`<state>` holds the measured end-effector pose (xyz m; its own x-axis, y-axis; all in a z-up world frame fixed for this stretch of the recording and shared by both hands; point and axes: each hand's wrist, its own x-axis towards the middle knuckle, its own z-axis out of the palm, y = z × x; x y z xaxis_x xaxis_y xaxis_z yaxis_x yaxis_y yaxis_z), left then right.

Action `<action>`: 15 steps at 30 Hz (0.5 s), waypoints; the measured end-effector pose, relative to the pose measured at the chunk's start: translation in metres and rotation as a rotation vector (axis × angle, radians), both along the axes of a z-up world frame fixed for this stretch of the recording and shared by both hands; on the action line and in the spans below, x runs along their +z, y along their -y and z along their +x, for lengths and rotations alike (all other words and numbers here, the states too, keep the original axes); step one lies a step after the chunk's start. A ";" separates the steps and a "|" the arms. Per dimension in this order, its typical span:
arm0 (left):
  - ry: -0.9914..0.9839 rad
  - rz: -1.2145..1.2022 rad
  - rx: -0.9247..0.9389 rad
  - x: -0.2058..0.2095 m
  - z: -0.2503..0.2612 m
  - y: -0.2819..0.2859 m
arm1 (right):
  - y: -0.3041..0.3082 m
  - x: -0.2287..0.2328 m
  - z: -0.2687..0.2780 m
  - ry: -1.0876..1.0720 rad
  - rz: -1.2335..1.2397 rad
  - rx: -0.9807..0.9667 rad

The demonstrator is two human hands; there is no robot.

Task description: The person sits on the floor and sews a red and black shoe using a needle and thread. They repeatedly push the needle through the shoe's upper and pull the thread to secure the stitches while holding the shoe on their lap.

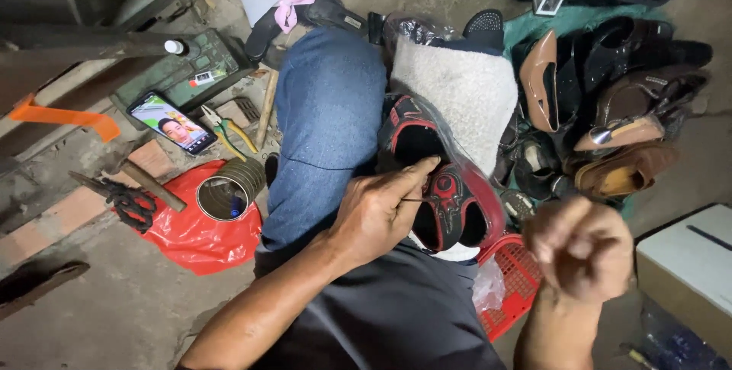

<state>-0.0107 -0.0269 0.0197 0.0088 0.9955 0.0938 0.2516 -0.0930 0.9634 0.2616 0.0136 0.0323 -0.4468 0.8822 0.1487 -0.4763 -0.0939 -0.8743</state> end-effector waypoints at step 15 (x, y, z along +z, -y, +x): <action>0.029 -0.023 0.033 0.000 -0.007 0.005 | -0.011 -0.017 0.046 1.716 0.671 -0.426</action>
<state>-0.0174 -0.0321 0.0197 -0.0262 0.9972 0.0705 0.2262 -0.0628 0.9721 0.3072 0.0251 0.0150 -0.2615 0.9520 0.1590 0.9358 0.2904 -0.1998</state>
